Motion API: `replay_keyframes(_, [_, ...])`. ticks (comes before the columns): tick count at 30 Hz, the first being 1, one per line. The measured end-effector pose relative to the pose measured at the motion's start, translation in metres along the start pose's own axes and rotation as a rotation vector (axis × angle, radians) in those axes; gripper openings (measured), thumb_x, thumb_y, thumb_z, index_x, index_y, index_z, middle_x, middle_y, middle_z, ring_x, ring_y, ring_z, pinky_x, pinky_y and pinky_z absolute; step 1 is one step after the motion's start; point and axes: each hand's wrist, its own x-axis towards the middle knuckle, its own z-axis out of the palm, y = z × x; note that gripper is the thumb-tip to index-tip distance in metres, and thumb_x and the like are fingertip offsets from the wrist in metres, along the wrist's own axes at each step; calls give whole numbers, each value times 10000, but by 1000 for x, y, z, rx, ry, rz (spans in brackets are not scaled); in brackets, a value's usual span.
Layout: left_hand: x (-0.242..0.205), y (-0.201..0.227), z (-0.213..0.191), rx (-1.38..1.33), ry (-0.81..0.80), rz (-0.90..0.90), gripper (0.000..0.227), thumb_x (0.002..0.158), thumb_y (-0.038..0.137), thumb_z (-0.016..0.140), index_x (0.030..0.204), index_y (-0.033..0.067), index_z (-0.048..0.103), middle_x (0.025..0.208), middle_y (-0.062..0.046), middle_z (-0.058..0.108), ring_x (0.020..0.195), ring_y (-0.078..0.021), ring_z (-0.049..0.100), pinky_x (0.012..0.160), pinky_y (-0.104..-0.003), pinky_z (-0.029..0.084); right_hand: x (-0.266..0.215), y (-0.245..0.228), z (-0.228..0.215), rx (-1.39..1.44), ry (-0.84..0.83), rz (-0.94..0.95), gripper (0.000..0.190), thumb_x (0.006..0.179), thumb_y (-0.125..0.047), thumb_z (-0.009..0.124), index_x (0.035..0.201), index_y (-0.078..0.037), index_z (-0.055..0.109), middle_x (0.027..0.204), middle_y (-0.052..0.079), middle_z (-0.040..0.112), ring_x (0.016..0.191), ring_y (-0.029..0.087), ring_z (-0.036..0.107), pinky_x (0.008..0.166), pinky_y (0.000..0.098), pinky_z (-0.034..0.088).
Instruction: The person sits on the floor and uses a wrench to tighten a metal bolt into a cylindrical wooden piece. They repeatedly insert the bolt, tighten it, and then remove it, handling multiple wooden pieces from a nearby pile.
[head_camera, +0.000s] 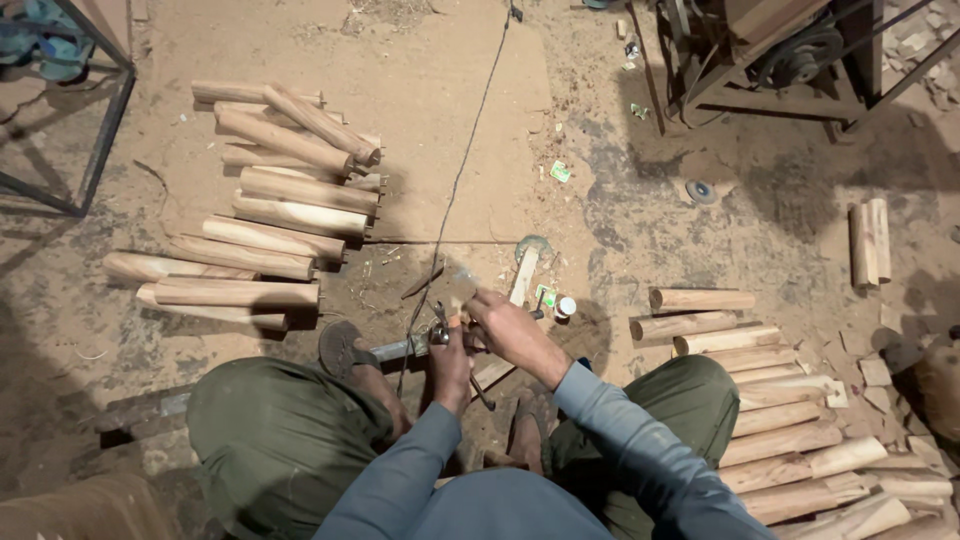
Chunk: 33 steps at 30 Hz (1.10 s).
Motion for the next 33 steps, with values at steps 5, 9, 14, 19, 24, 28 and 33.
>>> replay_keyframes(5, [-9, 13, 3, 24, -17, 51, 304, 1038, 327, 578, 857, 95, 652, 633, 32, 555, 463, -75, 441, 404, -275, 310, 2, -2, -3, -66, -170, 200, 237, 870, -134, 704, 1055, -4, 635, 1041, 166, 635, 942, 357, 688, 804, 427, 577])
replay_keyframes(9, [-15, 19, 5, 30, 5, 35, 335, 1036, 344, 570, 829, 87, 624, 606, 11, 574, 438, -92, 417, 396, -281, 279, 0, -3, -5, -30, 6, -82, 186, 766, -58, 692, 947, -38, 650, 1014, 160, 646, 958, 381, 694, 783, 437, 583])
replay_keyframes(14, [-9, 14, 5, -25, -3, 68, 314, 1027, 341, 582, 825, 102, 614, 623, 25, 557, 453, -75, 425, 399, -274, 280, 0, -3, -4, 47, -77, 179, 239, 867, -159, 724, 1019, 1, 633, 968, 172, 618, 886, 374, 678, 758, 446, 572])
replay_keyframes(19, [-2, -2, 0, -24, 7, 64, 315, 1019, 346, 610, 833, 92, 607, 620, 14, 552, 449, -84, 413, 398, -277, 283, -2, -3, 1, -8, -100, 209, 177, 892, -126, 715, 1005, -13, 639, 1022, 164, 639, 961, 390, 672, 795, 470, 547])
replay_keyframes(24, [-1, -1, 1, -119, -43, 51, 294, 1021, 349, 595, 861, 105, 634, 663, 20, 623, 478, -76, 461, 418, -266, 291, -4, -5, -5, 98, -37, 108, 270, 769, -87, 700, 1032, -41, 665, 1036, 167, 653, 957, 380, 684, 795, 446, 570])
replay_keyframes(28, [-3, 5, 3, -111, -44, 21, 320, 1047, 353, 573, 864, 101, 646, 681, 28, 615, 498, -64, 461, 429, -253, 299, 2, -6, -6, 86, -41, 213, 341, 833, -143, 722, 1126, 8, 634, 1037, 190, 635, 940, 412, 657, 766, 475, 541])
replay_keyframes(33, [-5, 3, 3, -34, -34, 41, 300, 1050, 328, 568, 883, 93, 653, 698, 29, 624, 524, -60, 502, 440, -251, 341, 1, -6, -2, -23, -129, 245, 258, 955, -141, 682, 1159, 8, 628, 1015, 167, 631, 908, 372, 684, 784, 447, 562])
